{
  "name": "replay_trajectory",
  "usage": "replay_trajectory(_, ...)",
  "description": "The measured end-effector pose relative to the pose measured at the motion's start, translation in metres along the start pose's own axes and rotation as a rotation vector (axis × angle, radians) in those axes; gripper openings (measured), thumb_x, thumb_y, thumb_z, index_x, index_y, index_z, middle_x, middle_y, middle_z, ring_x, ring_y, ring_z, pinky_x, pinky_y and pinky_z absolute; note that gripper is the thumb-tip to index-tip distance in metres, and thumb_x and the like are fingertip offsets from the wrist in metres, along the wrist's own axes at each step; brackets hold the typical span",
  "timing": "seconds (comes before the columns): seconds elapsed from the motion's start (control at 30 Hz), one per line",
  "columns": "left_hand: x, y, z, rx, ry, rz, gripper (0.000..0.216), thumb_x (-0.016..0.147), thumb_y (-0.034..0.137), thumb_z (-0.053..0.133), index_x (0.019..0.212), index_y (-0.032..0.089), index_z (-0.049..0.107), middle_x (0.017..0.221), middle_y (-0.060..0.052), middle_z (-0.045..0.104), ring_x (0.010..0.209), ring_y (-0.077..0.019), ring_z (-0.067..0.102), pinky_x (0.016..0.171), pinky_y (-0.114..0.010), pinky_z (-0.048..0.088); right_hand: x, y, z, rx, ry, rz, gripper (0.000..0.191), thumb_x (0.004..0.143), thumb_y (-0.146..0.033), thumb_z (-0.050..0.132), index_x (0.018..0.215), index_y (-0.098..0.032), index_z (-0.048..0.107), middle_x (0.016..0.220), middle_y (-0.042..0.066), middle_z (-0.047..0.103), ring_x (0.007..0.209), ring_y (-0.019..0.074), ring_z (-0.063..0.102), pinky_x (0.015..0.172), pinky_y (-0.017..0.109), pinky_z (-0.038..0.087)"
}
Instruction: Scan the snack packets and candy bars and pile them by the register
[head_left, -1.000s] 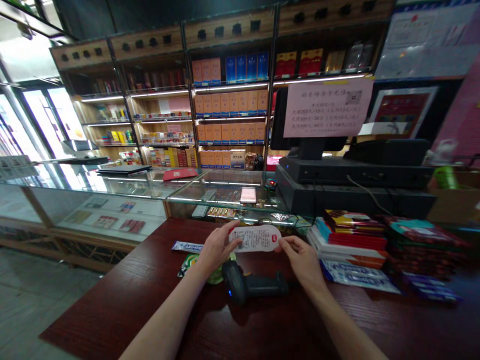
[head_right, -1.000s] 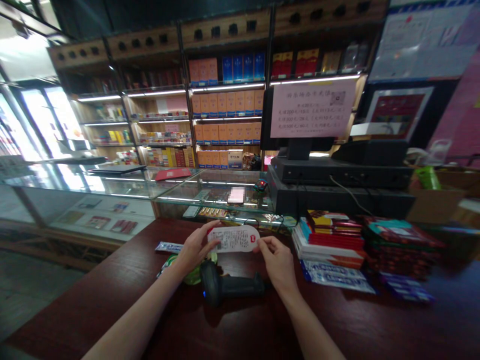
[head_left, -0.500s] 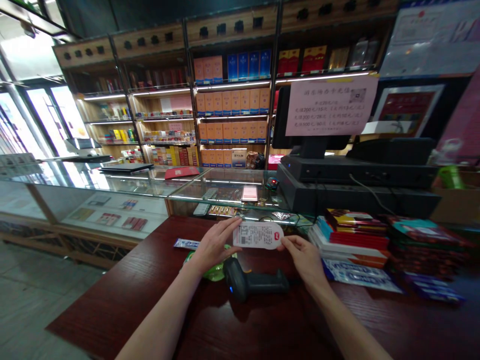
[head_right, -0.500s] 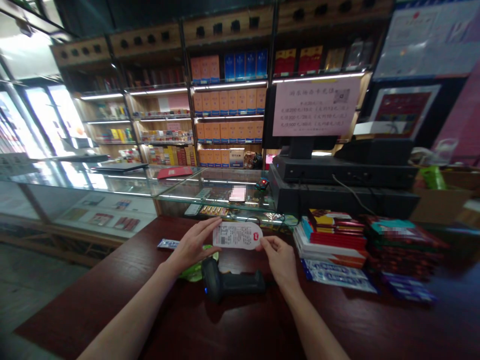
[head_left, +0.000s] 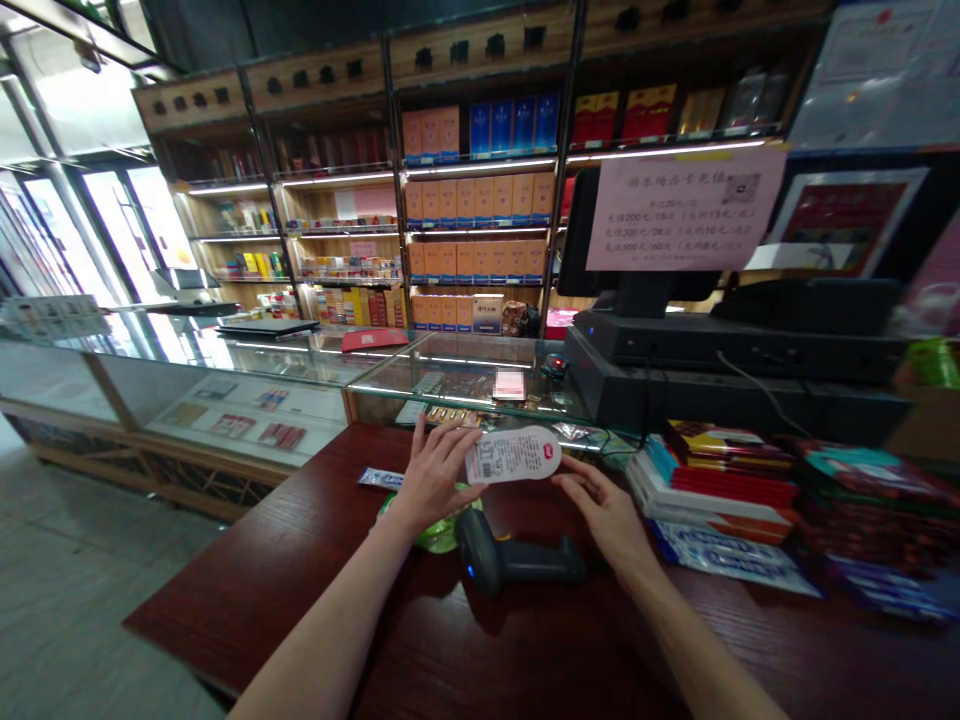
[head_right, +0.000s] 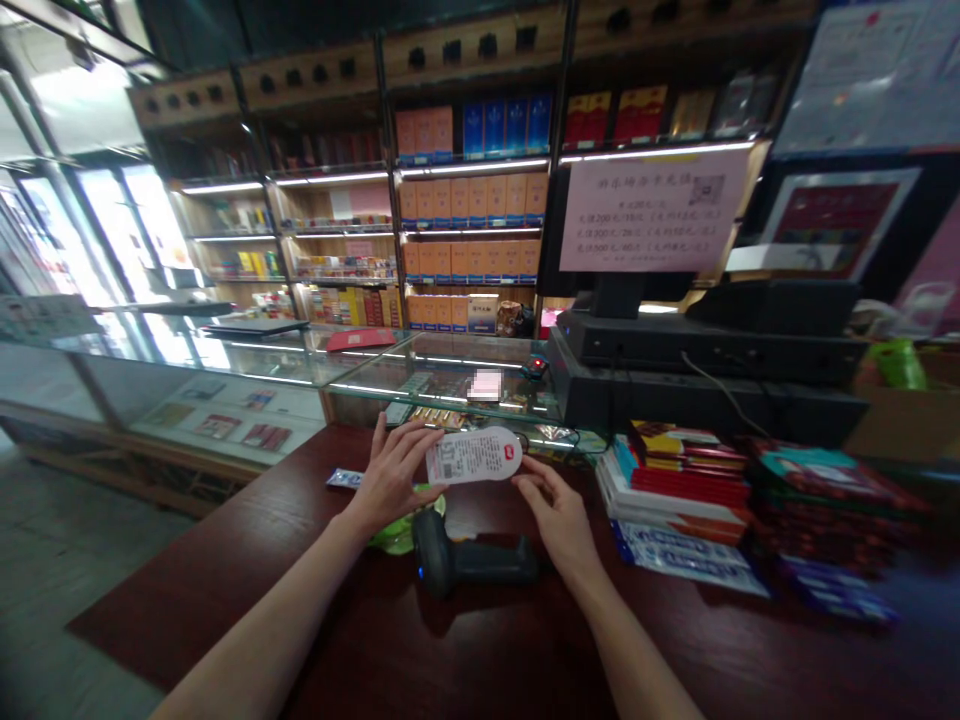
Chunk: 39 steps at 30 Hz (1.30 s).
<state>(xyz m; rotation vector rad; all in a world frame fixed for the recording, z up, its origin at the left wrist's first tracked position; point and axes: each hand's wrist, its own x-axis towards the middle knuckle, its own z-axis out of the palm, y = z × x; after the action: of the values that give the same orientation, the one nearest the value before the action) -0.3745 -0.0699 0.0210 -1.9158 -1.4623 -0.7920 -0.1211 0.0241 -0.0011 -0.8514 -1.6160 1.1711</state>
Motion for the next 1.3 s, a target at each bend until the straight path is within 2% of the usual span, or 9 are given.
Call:
replay_trajectory(0.13,-0.002,-0.002,0.000,0.023,0.042,-0.020,0.071,0.081,0.044,0.070,0.143,0.020,0.044,0.127,-0.011,0.063,0.133,-0.0319,0.045,0.121,-0.063,0.002,-0.001,0.000,-0.001,-0.136,0.000,-0.063,0.054,0.082,-0.049,0.061,0.127,-0.019,0.058,0.102,0.009,0.076,0.103,0.0272,0.068,0.098,0.044,0.047)
replay_trajectory(0.2,-0.004,-0.005,0.001,0.033,0.049,-0.024,0.070,0.082,0.043,0.070,0.143,0.020,0.044,0.128,-0.011,0.063,0.133,-0.0317,0.046,0.121,-0.063,0.001,-0.007,-0.006,-0.003,-0.251,-0.096,-0.105,0.047,0.087,-0.046,0.055,0.127,-0.021,0.057,0.103,0.008,0.075,0.102,0.0252,0.068,0.096,0.042,0.048)
replay_trajectory(0.3,-0.005,-0.007,0.002,0.044,0.053,-0.031,0.071,0.083,0.042,0.069,0.145,0.021,0.042,0.131,-0.011,0.062,0.133,-0.0311,0.046,0.121,-0.062,0.001,-0.023,-0.018,-0.006,-0.457,-0.326,-0.180,0.045,0.090,-0.042,0.055,0.132,-0.027,0.055,0.111,0.006,0.072,0.106,0.0238,0.065,0.098,0.041,0.046)
replay_trajectory(0.37,-0.006,-0.007,0.002,0.048,0.050,-0.036,0.071,0.083,0.041,0.069,0.146,0.021,0.040,0.133,-0.010,0.061,0.135,-0.0307,0.044,0.122,-0.062,0.001,-0.034,-0.023,-0.008,-0.587,-0.451,-0.228,0.056,0.086,-0.041,0.062,0.140,-0.030,0.048,0.123,0.006,0.068,0.113,0.0250,0.060,0.101,0.043,0.043)
replay_trajectory(0.5,-0.007,-0.007,0.002,0.047,0.029,-0.041,0.068,0.086,0.039,0.066,0.146,0.022,0.039,0.137,-0.010,0.058,0.138,-0.0308,0.041,0.121,-0.063,-0.001,-0.050,-0.020,-0.006,-0.715,-0.551,-0.294,0.082,0.076,-0.030,0.073,0.148,-0.031,0.036,0.132,0.007,0.062,0.118,0.0268,0.055,0.103,0.044,0.040)
replay_trajectory(0.7,-0.008,-0.006,0.004,0.054,0.012,-0.038,0.071,0.085,0.038,0.068,0.147,0.022,0.038,0.140,-0.010,0.057,0.140,-0.0306,0.039,0.121,-0.064,-0.001,-0.056,-0.012,0.008,-0.728,-0.596,-0.361,0.080,0.079,-0.021,0.067,0.150,-0.033,0.032,0.133,0.005,0.063,0.117,0.0260,0.056,0.105,0.046,0.038)
replay_trajectory(0.93,-0.008,-0.006,0.007,0.064,0.006,-0.020,0.070,0.085,0.037,0.068,0.147,0.022,0.038,0.140,-0.010,0.057,0.138,-0.0301,0.041,0.121,-0.063,-0.002,-0.054,-0.004,0.013,-0.758,-0.636,-0.376,0.069,0.086,-0.025,0.061,0.149,-0.031,0.034,0.143,0.005,0.056,0.130,0.0275,0.050,0.112,0.053,0.028)
replay_trajectory(1.17,-0.008,-0.007,0.007,0.062,0.005,-0.033,0.071,0.084,0.035,0.070,0.147,0.022,0.039,0.141,-0.009,0.056,0.138,-0.0301,0.041,0.121,-0.063,-0.001,-0.053,-0.011,0.001,-0.802,-0.565,-0.457,0.071,0.083,-0.020,0.061,0.148,-0.030,0.036,0.134,0.006,0.064,0.113,0.0253,0.060,0.101,0.046,0.039)
replay_trajectory(1.3,-0.008,-0.007,0.007,0.059,0.027,-0.040,0.071,0.085,0.035,0.069,0.147,0.023,0.038,0.140,-0.009,0.057,0.137,-0.0294,0.043,0.121,-0.062,-0.002,-0.052,-0.016,-0.010,-0.772,-0.480,-0.470,0.071,0.083,-0.019,0.058,0.149,-0.030,0.034,0.132,0.007,0.065,0.111,0.0240,0.062,0.095,0.041,0.043)
